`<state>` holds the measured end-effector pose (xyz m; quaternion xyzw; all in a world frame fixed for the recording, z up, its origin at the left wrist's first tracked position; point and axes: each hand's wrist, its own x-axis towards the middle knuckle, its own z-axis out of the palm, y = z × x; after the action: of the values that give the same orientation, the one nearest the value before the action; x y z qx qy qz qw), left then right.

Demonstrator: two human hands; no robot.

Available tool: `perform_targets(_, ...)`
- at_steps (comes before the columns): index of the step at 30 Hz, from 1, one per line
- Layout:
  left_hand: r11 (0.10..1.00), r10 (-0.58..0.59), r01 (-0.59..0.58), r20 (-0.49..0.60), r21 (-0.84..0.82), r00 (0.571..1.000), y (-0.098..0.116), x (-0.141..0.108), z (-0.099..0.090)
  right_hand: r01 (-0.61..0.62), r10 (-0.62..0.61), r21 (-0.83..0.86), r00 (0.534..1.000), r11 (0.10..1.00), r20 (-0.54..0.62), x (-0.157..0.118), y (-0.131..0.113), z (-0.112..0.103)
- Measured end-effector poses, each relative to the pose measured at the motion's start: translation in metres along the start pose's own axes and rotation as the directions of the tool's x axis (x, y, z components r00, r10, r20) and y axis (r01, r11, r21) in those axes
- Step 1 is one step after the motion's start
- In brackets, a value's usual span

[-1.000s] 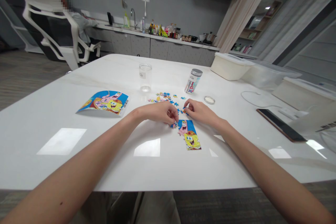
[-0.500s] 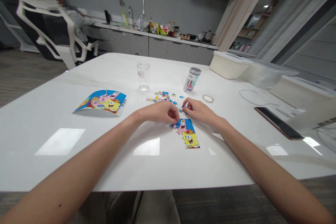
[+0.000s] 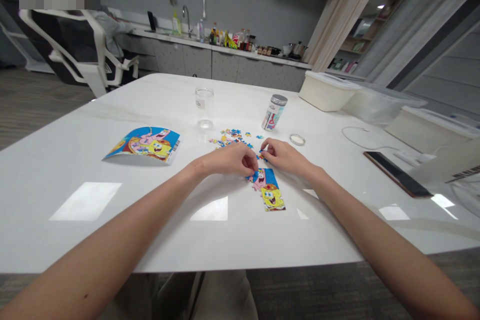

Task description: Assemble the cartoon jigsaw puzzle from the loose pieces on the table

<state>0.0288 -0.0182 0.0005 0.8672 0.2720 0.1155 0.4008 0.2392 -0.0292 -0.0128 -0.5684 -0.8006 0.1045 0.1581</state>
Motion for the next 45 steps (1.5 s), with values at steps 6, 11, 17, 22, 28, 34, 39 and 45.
perform_targets(6,1.000,-0.004,0.003,0.011,0.030,1.000,0.001,0.000,0.000,0.211,-0.300,0.270,0.887,0.939,0.351,-0.011,-0.012,-0.031)
perform_targets(11,0.999,-0.005,0.004,0.015,0.044,1.000,0.000,0.001,0.000,0.198,-0.323,0.289,0.808,0.937,0.493,-0.018,-0.018,-0.028)
perform_targets(17,0.998,-0.030,0.029,0.013,0.057,0.999,0.005,-0.001,0.001,0.192,-0.306,0.263,0.801,0.945,0.514,-0.016,-0.014,-0.021)
perform_targets(22,0.999,-0.012,0.012,0.000,0.040,1.000,0.000,-0.001,-0.002,0.197,-0.309,0.262,0.804,0.945,0.508,-0.017,-0.015,-0.023)
perform_targets(28,0.996,0.030,-0.030,0.001,0.087,1.000,-0.013,-0.006,-0.020,0.201,-0.313,0.262,0.801,0.944,0.511,-0.016,-0.017,-0.023)
perform_targets(34,0.982,0.115,-0.137,0.164,0.130,0.980,-0.016,-0.007,-0.018,0.186,-0.305,0.268,0.794,0.945,0.525,-0.015,-0.015,-0.022)
perform_targets(39,0.967,0.197,-0.222,0.185,0.124,0.963,-0.018,-0.004,-0.015,0.179,-0.305,0.274,0.784,0.945,0.540,-0.014,-0.012,-0.020)
perform_targets(45,0.966,0.187,-0.214,0.182,0.146,0.965,-0.013,-0.006,-0.013,0.177,-0.299,0.266,0.785,0.948,0.542,-0.014,-0.012,-0.020)
